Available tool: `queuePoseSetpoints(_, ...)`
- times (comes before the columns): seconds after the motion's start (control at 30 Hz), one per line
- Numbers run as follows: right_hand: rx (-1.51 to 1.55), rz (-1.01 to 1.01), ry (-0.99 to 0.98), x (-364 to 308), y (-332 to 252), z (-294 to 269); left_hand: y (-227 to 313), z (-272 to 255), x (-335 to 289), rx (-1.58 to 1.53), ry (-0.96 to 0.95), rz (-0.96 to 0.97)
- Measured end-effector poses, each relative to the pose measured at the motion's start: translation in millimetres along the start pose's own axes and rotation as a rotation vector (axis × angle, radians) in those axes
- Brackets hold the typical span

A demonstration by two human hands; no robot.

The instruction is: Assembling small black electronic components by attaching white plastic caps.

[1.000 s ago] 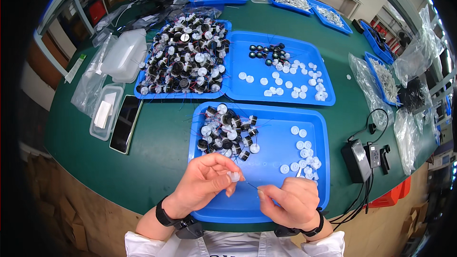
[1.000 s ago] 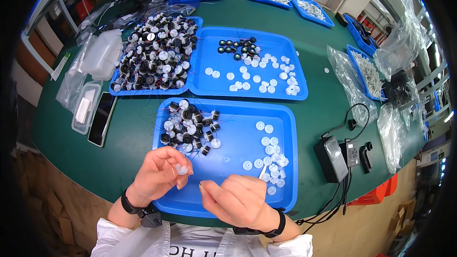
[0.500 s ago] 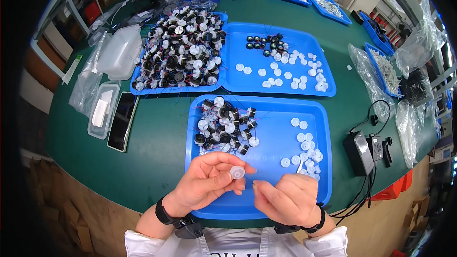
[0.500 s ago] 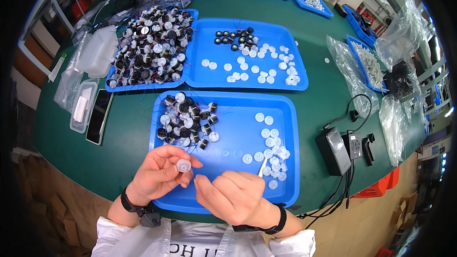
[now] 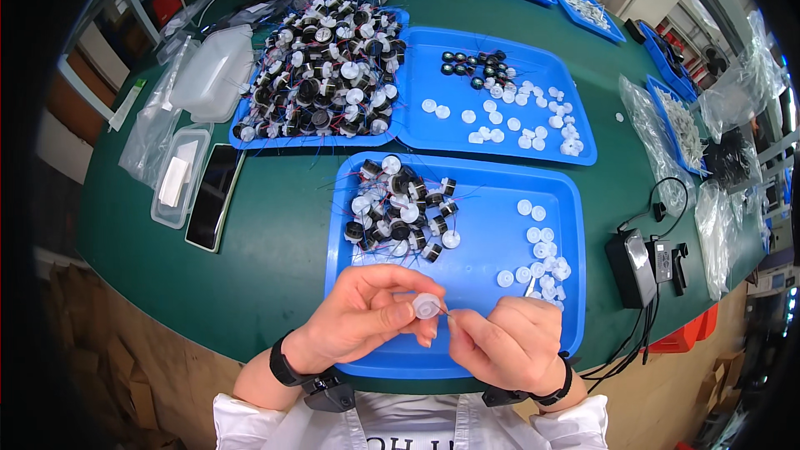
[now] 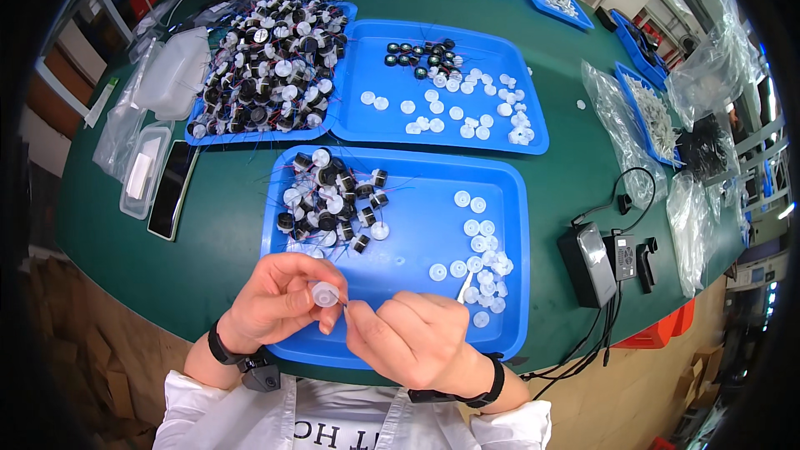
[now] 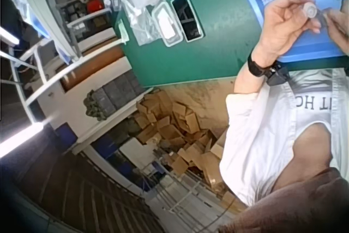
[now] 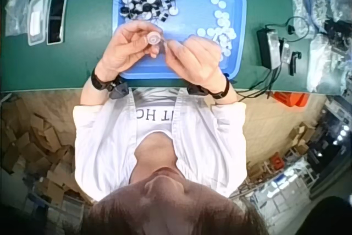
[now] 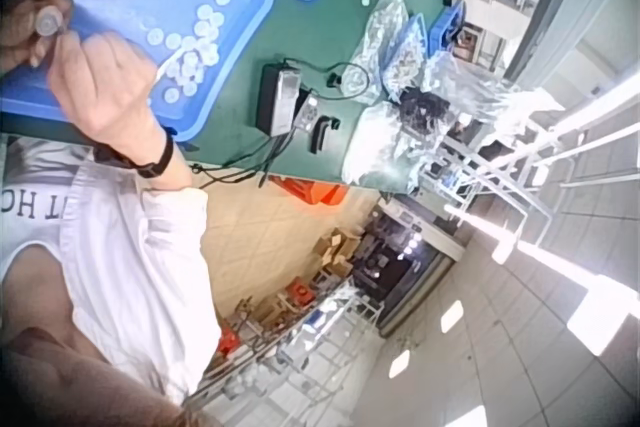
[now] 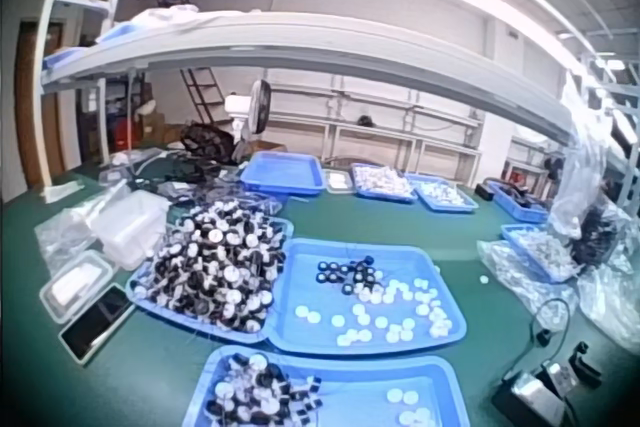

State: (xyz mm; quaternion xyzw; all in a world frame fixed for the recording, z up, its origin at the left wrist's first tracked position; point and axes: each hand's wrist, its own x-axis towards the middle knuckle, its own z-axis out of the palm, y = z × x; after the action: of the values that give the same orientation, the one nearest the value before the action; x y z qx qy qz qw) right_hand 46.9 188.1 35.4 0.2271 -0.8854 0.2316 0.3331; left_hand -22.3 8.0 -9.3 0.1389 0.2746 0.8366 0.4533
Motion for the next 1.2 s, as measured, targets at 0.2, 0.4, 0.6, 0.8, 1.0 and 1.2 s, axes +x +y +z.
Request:
queuePoseSetpoints(0.2, -0.007, 0.003, -0.026, 1, -1, -2, 1, 0, 1, 0.063, 0.004, 0.016)
queuePoseSetpoints(0.4, -0.004, 0.009, -0.043, 1, -1, -3, 0, 2, 2, 0.099, 0.018, 0.030)
queuePoseSetpoints(0.6, 0.007, 0.028, -0.038, 0, -1, -3, 0, 3, 2, 0.238, 0.046, 0.011)
queuePoseSetpoints(0.8, 0.029, 0.054, -0.025, -1, -1, 1, -1, 1, 2, 0.072, 0.035, -0.049)
queuePoseSetpoints(1.0, 0.084, 0.129, -0.020, 0, -4, 0, -1, 0, 1, 0.019, 0.004, -0.040)
queuePoseSetpoints(1.2, -0.013, 0.047, -0.021, -3, -5, 7, -1, -2, 1, 0.032, 0.035, -0.048)
